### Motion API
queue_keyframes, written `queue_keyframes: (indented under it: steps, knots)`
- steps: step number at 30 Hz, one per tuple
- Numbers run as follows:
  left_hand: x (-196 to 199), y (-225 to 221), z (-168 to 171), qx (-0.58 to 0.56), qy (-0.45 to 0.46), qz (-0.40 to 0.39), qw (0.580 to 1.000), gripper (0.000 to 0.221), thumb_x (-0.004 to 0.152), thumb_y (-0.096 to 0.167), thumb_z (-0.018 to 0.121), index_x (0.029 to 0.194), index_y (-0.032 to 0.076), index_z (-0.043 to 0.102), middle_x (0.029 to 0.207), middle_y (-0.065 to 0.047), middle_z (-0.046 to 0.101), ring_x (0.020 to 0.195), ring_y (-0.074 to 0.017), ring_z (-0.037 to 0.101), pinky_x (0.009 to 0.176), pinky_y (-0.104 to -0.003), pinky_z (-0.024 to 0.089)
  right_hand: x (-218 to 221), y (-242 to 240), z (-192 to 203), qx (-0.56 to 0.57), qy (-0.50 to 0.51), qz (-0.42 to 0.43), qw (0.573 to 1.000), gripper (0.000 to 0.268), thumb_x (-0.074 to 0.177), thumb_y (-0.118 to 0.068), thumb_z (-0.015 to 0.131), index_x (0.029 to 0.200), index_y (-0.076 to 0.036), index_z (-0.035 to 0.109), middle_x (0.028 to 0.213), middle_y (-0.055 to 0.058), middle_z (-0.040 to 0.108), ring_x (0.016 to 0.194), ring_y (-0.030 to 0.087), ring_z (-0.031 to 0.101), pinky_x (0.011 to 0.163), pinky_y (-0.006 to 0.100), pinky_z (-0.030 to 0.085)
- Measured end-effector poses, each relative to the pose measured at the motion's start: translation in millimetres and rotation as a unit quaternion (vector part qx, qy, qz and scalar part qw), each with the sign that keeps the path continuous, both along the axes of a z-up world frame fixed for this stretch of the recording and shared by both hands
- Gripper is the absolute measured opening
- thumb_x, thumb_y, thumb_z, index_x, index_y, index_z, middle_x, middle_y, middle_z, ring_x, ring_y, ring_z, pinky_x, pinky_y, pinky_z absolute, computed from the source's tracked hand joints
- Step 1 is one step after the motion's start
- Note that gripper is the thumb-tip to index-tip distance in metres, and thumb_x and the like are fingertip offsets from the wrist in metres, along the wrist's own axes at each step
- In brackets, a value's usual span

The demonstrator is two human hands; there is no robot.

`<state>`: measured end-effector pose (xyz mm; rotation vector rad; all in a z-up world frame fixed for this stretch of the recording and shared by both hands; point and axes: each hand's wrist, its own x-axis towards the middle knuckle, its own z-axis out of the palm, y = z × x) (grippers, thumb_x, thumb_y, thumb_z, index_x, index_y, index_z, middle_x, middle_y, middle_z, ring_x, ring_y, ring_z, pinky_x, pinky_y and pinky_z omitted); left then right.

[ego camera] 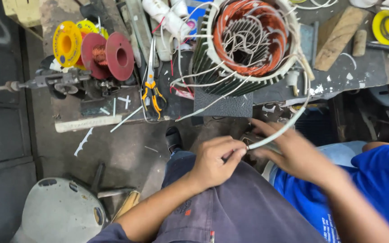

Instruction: Repairing an electric motor by stripping, connecting, and organizing the stator wiring

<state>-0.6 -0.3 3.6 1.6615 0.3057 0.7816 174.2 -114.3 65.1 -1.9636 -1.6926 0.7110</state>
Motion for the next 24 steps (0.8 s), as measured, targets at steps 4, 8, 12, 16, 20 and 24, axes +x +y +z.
queue_keyframes:
  steps: [4,8,12,16,20,24]
  knots:
    - [-3.1,-0.8,-7.6,0.027,0.008,0.013,1.000,0.009,0.090,0.005,0.064,0.091,0.008,0.073,0.058,-0.009,0.055,0.049,-0.0238,0.055,0.045,-0.030,0.045,13.2,-8.7,56.6,-0.070,-0.185,0.079,0.977,0.023,0.085,-0.016,0.065,0.101,0.000,0.070,0.088,0.022,0.072,0.083,0.041,0.072,0.073,0.049,0.058]
    - [-0.2,-2.2,-4.3,0.062,0.010,0.017,0.998,0.009,0.090,0.006,0.064,0.092,0.007,0.072,0.060,-0.009,0.057,0.051,-0.0250,0.057,0.045,-0.031,0.047,10.8,49.6,56.8,0.026,-0.176,0.202,0.963,0.014,0.091,-0.010,0.060,0.098,-0.003,0.070,0.099,0.018,0.071,0.097,0.040,0.067,0.077,0.049,0.056]
    - [0.4,-3.8,-9.2,0.073,0.012,0.023,0.997,0.007,0.089,0.008,0.066,0.091,0.010,0.072,0.062,-0.007,0.058,0.054,-0.0260,0.060,0.046,-0.032,0.048,35.5,82.4,-4.5,-0.135,-0.050,0.313,0.939,0.014,0.090,-0.022,0.065,0.082,-0.015,0.072,0.080,0.008,0.074,0.081,0.034,0.071,0.068,0.048,0.058]
    - [-3.4,-1.3,-5.5,0.041,0.024,0.035,0.998,0.007,0.086,0.007,0.066,0.087,0.009,0.072,0.058,-0.009,0.057,0.050,-0.0278,0.058,0.044,-0.033,0.046,19.8,77.5,37.3,-0.099,-0.080,0.298,0.946,0.024,0.095,-0.026,0.059,0.076,-0.013,0.067,0.067,0.006,0.068,0.066,0.032,0.070,0.057,0.044,0.057]
    - [-3.5,-2.1,5.3,0.038,0.005,0.049,0.998,0.006,0.093,0.005,0.065,0.088,0.004,0.068,0.062,-0.001,0.047,0.053,-0.0137,0.043,0.052,-0.030,0.036,2.6,33.8,47.1,-0.025,-0.133,0.308,0.942,0.014,0.087,-0.009,0.050,0.072,-0.011,0.049,0.067,0.004,0.052,0.052,0.028,0.051,0.046,0.044,0.041]
    - [-1.5,-4.8,2.8,0.038,-0.011,0.047,0.998,0.006,0.093,0.002,0.065,0.088,0.005,0.067,0.061,-0.001,0.046,0.053,-0.0144,0.041,0.054,-0.029,0.038,-11.9,-8.5,21.0,0.051,-0.169,0.193,0.965,0.013,0.097,-0.012,0.047,0.094,-0.009,0.059,0.069,0.005,0.050,0.057,0.031,0.053,0.049,0.043,0.043]
